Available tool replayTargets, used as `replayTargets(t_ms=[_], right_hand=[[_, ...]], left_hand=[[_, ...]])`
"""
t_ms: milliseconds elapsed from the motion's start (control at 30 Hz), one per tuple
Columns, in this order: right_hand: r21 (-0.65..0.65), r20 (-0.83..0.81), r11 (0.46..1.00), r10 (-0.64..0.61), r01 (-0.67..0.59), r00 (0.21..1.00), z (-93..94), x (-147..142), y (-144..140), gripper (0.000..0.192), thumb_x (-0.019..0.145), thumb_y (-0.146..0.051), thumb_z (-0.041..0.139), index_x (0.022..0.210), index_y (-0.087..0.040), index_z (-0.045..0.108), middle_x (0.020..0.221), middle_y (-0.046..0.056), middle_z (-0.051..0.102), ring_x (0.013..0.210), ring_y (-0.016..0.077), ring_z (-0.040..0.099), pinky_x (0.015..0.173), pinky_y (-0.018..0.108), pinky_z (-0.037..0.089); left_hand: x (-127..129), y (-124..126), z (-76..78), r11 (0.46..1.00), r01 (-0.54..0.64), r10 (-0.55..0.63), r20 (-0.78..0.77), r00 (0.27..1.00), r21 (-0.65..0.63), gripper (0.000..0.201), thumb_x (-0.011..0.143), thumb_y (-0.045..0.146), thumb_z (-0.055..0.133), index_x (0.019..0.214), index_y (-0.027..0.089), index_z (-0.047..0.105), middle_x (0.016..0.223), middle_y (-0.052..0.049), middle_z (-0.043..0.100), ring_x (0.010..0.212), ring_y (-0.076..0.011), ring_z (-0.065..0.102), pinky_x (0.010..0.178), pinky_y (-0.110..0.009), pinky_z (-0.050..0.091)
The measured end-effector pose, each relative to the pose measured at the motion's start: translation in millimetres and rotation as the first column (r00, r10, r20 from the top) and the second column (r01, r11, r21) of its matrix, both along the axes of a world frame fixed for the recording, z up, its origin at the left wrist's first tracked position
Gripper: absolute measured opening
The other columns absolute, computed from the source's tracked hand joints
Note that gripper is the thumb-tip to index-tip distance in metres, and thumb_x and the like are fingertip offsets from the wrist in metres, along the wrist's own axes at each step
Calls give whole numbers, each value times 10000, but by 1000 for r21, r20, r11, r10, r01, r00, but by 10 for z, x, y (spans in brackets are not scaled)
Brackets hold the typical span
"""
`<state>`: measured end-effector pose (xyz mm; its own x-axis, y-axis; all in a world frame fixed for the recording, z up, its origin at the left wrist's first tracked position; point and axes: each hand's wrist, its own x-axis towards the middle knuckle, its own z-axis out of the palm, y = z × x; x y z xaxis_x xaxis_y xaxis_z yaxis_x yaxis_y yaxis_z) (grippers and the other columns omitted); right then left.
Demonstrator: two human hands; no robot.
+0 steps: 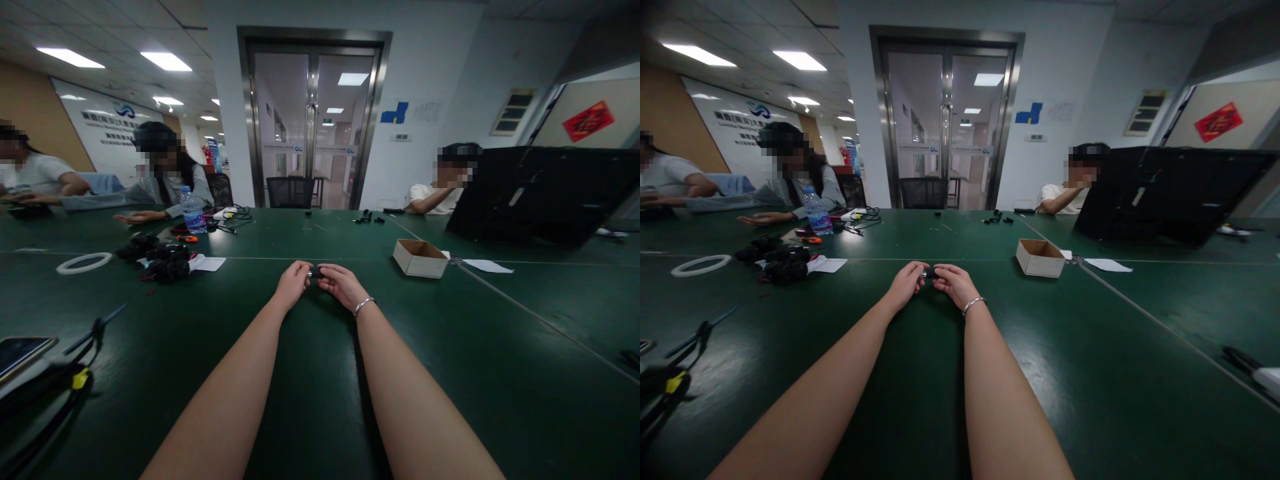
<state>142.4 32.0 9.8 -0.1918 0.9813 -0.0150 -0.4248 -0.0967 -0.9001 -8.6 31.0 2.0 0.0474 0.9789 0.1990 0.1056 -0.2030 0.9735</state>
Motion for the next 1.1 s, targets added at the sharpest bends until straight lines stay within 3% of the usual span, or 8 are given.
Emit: replayTargets(t_ms=[200,333,467,833,933,1100], right_hand=[[2,12,1000,-2,2,1000,-10,1,9,124,738,-70,685,846,-129,673,716,46,664,606,119,625,584,210,537],[5,3,1000,-3,3,1000,-9,5,5,125,738,-69,680,850,-125,673,717,46,663,600,115,624,584,204,537],[5,10,1000,13,-13,1000,-7,5,8,125,740,-69,675,852,-124,674,720,46,663,602,116,624,585,207,537],[1,2,1000,7,-7,1000,-2,6,13,123,742,-66,679,849,-126,672,718,48,662,606,119,626,594,214,537],[-7,6,1000,16,-16,1000,3,3,14,121,754,-54,652,853,-122,671,726,52,664,607,121,627,602,218,541],[-10,8,1000,-1,1,1000,6,-1,6,118,750,-53,658,843,-125,668,722,49,662,603,121,629,586,211,539]], left_hand=[[6,-6,4,1000,2,-1,-33,999,22,250,856,338,443,934,154,593,567,18,490,463,-81,440,447,-176,329],[7,-2,11,999,-21,21,-13,1000,-26,223,806,260,493,992,173,580,650,13,532,484,-78,457,458,-177,344],[4,17,-4,1000,-17,17,-25,1000,-13,249,846,309,421,952,164,593,550,23,482,436,-87,412,426,-187,312],[5,6,7,1000,-1,1,-8,1000,-10,225,825,293,467,962,167,593,583,23,505,445,-79,413,452,-187,318],[5,3,16,1000,4,-4,-20,1000,5,278,861,337,405,939,157,603,530,23,474,437,-89,406,448,-194,313],[7,2,16,999,-15,15,-3,1000,-29,233,825,267,465,988,155,587,588,20,502,443,-76,409,439,-183,313]])
